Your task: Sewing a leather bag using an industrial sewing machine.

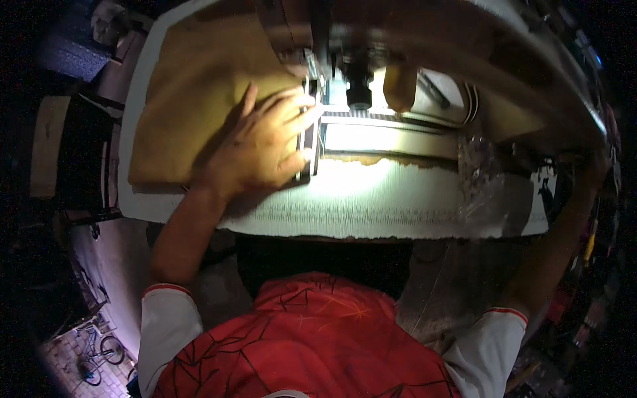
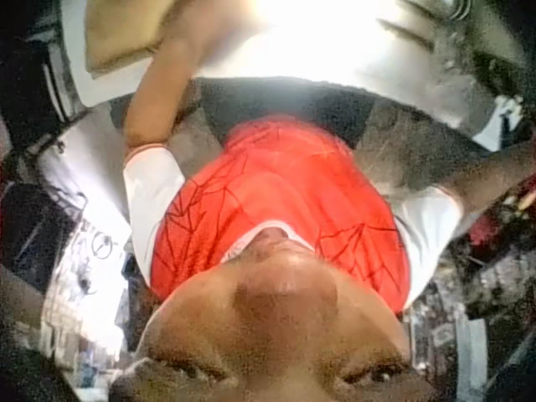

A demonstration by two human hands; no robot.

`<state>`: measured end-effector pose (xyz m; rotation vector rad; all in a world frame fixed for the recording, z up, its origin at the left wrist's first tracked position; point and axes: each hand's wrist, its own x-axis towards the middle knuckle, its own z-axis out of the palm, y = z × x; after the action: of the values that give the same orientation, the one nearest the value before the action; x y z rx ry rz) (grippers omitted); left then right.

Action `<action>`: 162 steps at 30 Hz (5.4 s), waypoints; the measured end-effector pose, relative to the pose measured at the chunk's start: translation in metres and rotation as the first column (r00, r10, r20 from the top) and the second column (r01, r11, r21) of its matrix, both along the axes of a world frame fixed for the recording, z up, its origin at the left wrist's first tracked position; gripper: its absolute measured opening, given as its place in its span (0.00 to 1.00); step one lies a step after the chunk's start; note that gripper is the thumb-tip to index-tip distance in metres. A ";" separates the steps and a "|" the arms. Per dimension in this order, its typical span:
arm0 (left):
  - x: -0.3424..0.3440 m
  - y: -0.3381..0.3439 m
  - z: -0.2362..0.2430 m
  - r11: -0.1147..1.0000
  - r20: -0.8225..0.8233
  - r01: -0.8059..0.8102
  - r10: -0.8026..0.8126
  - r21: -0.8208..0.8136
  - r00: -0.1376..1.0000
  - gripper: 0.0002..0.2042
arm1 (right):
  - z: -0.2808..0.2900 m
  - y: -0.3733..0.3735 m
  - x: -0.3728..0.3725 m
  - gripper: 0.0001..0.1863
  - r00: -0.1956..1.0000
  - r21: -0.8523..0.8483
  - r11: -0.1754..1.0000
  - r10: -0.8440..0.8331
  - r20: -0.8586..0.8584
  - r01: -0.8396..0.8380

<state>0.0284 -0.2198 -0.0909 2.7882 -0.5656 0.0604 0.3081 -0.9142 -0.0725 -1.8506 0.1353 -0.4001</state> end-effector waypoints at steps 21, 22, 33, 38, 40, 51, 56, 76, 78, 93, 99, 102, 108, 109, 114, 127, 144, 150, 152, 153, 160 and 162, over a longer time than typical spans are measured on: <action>0.003 -0.005 -0.013 0.994 0.084 0.037 -0.028 -0.107 0.996 0.24 | 0.075 0.132 -0.083 0.16 0.939 -0.227 0.973 0.112 0.324 -0.038; 0.003 -0.004 -0.011 0.994 0.068 0.034 -0.027 -0.101 0.997 0.24 | 0.072 0.120 -0.076 0.16 0.940 -0.227 0.973 0.115 0.321 -0.042; 0.001 -0.007 -0.012 0.992 0.068 0.024 -0.016 -0.123 0.998 0.24 | 0.066 -0.020 -0.032 0.16 0.998 0.149 0.989 -0.022 0.050 0.014; 0.002 -0.008 -0.009 0.993 0.028 0.005 -0.002 -0.116 1.000 0.25 | 0.065 -0.026 -0.030 0.18 0.999 0.201 0.979 -0.026 0.029 0.020; 0.002 -0.007 -0.010 0.993 0.036 0.010 -0.006 -0.114 0.999 0.25 | 0.063 -0.030 -0.030 0.19 0.999 0.222 0.975 -0.028 0.017 0.024; 0.007 -0.012 -0.007 0.987 0.072 0.062 -0.052 -0.148 0.996 0.25 | 0.088 -0.127 -0.016 0.20 0.976 -0.048 0.984 -0.165 0.142 0.173; 0.000 -0.008 -0.007 0.992 0.056 0.021 -0.014 -0.123 0.998 0.24 | 0.043 0.162 -0.105 0.21 0.940 -0.248 0.926 -0.217 0.262 0.283; 0.004 -0.004 -0.011 0.973 0.100 0.039 -0.016 -0.228 0.995 0.28 | -0.008 0.486 -0.219 0.18 0.714 -0.822 0.265 0.664 -0.223 -0.503; 0.001 -0.004 -0.005 0.982 0.065 0.023 -0.010 -0.189 0.998 0.28 | -0.012 0.495 -0.215 0.17 0.717 -0.806 0.271 0.650 -0.251 -0.527; 0.003 -0.002 -0.011 0.987 0.117 0.080 -0.064 -0.137 0.991 0.23 | -0.044 0.453 -0.142 0.06 0.563 -0.806 0.500 0.783 0.264 -0.317; 0.001 -0.005 -0.003 0.983 -0.004 0.034 -0.036 -0.179 0.999 0.21 | -0.037 0.446 -0.110 0.08 0.567 -0.924 0.291 0.817 0.106 -0.246; 0.001 -0.007 -0.001 0.985 0.000 0.020 -0.020 -0.172 1.000 0.21 | -0.025 0.439 -0.128 0.10 0.570 -0.974 0.217 0.808 0.146 -0.058; 0.001 -0.008 -0.001 0.993 0.075 0.048 -0.040 -0.104 0.996 0.21 | -0.006 0.452 -0.160 0.27 0.304 -0.934 0.019 0.948 -0.097 -0.356; 0.001 -0.007 0.000 0.993 0.062 0.048 -0.041 -0.106 0.997 0.21 | -0.003 0.454 -0.162 0.27 0.304 -0.933 0.021 0.948 -0.096 -0.360; -0.002 -0.008 0.005 0.995 0.043 0.041 -0.037 -0.095 0.998 0.22 | 0.005 0.453 -0.157 0.29 0.407 -0.912 0.010 0.897 -0.173 -0.410; -0.012 -0.019 -0.001 1.000 0.176 -0.005 0.003 0.010 0.984 0.20 | 0.036 0.468 -0.161 0.35 0.522 -0.750 -0.011 0.712 -0.470 -0.661; -0.004 -0.019 0.005 0.999 0.094 -0.011 0.007 0.043 0.996 0.22 | 0.004 0.445 -0.148 0.34 0.570 -0.907 0.109 0.806 -0.159 -0.407; 0.001 -0.021 0.003 1.000 0.127 -0.017 0.016 0.010 0.992 0.21 | 0.011 0.448 -0.154 0.34 0.583 -0.777 0.130 0.738 -0.339 -0.616; -0.001 -0.020 0.004 1.000 0.135 -0.028 0.027 0.003 0.991 0.21 | 0.014 0.452 -0.162 0.34 0.515 -0.650 0.018 0.626 -0.586 -0.760; -0.002 -0.019 0.007 0.999 0.112 -0.027 0.024 0.029 0.993 0.21 | 0.012 0.447 -0.171 0.36 0.534 -0.805 -0.011 0.743 -0.404 -0.593; -0.011 -0.018 0.002 0.999 0.110 -0.042 0.043 -0.012 0.993 0.22 | 0.014 0.447 -0.201 0.39 0.328 -0.779 -0.200 0.824 -0.461 -0.594; -0.010 -0.018 -0.002 0.999 0.123 -0.043 0.045 -0.021 0.991 0.22 | 0.015 0.450 -0.201 0.40 0.314 -0.719 -0.215 0.791 -0.525 -0.661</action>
<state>0.0181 -0.2375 -0.0928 2.7935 -0.5300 0.2472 0.1067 -0.4640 -0.0574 -2.4842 -1.6717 0.4633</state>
